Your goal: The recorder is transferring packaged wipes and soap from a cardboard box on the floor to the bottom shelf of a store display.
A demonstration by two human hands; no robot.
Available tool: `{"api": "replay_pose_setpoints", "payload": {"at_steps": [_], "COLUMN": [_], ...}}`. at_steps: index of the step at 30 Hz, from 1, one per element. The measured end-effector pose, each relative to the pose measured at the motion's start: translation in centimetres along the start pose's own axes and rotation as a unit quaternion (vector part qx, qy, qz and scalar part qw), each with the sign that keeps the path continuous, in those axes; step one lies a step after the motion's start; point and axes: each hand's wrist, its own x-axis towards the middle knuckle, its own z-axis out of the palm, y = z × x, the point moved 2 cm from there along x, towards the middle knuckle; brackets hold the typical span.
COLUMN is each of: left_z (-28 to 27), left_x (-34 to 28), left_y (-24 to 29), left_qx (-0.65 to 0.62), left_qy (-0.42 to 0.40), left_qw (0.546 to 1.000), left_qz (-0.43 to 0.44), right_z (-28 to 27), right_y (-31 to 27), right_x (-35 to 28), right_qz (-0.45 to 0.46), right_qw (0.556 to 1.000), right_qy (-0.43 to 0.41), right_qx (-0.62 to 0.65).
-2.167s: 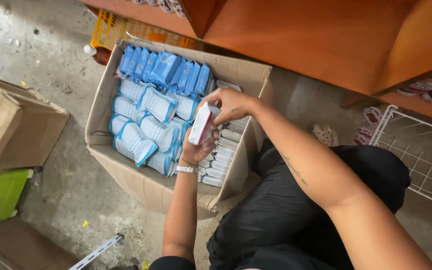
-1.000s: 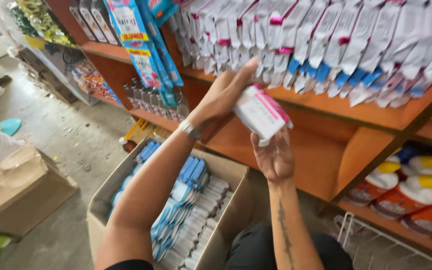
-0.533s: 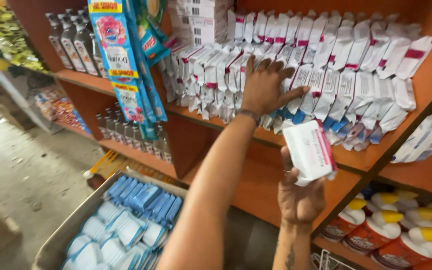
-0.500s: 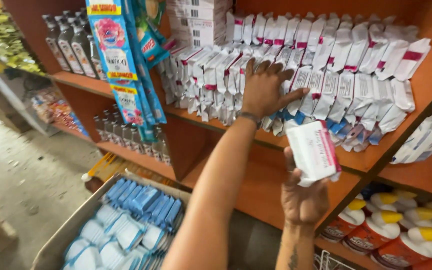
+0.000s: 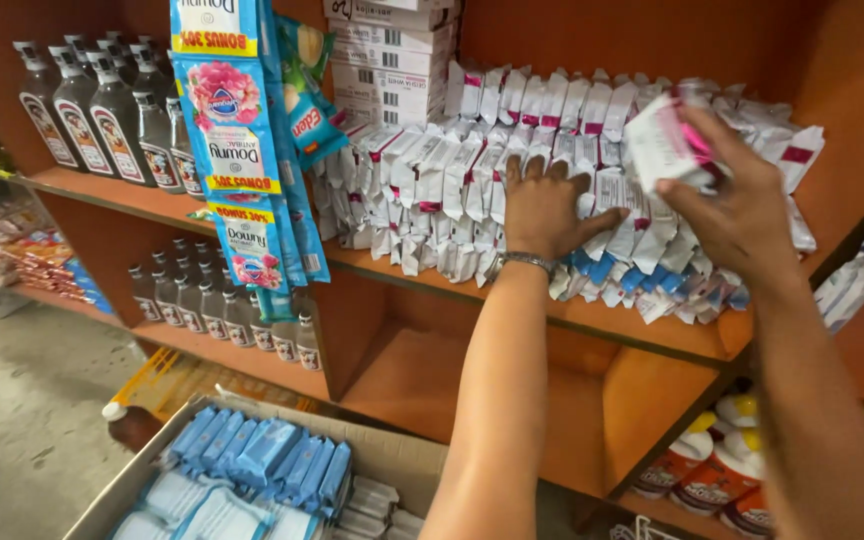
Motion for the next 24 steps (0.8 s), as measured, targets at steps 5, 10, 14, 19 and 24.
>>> {"api": "replay_pose_setpoints", "payload": {"at_steps": [5, 10, 14, 19, 24], "left_z": [-0.1, -0.4, 0.2, 0.2, 0.6], "left_x": [-0.1, -0.2, -0.2, -0.2, -0.2], "left_y": [0.1, 0.2, 0.0, -0.1, -0.1], "left_qx": [0.000, 0.001, 0.000, -0.012, -0.010], "left_qy": [-0.005, -0.024, 0.010, 0.021, 0.041], "left_qw": [1.000, 1.000, 1.000, 1.000, 0.999], "left_qz": [-0.002, -0.005, 0.003, 0.005, 0.008], "right_z": [2.1, 4.3, 6.2, 7.9, 8.2], "right_y": [2.8, 2.7, 4.4, 5.5, 5.8], "right_x": [4.2, 7.4, 9.0, 10.2, 11.4], "right_qz": [-0.002, 0.015, 0.045, 0.105, 0.151], "right_qw": [0.982, 0.949, 0.922, 0.874, 0.826], "right_qy": [-0.155, -0.241, -0.281, -0.301, -0.328], "right_qx": [-0.109, -0.202, -0.263, -0.367, -0.433]}}
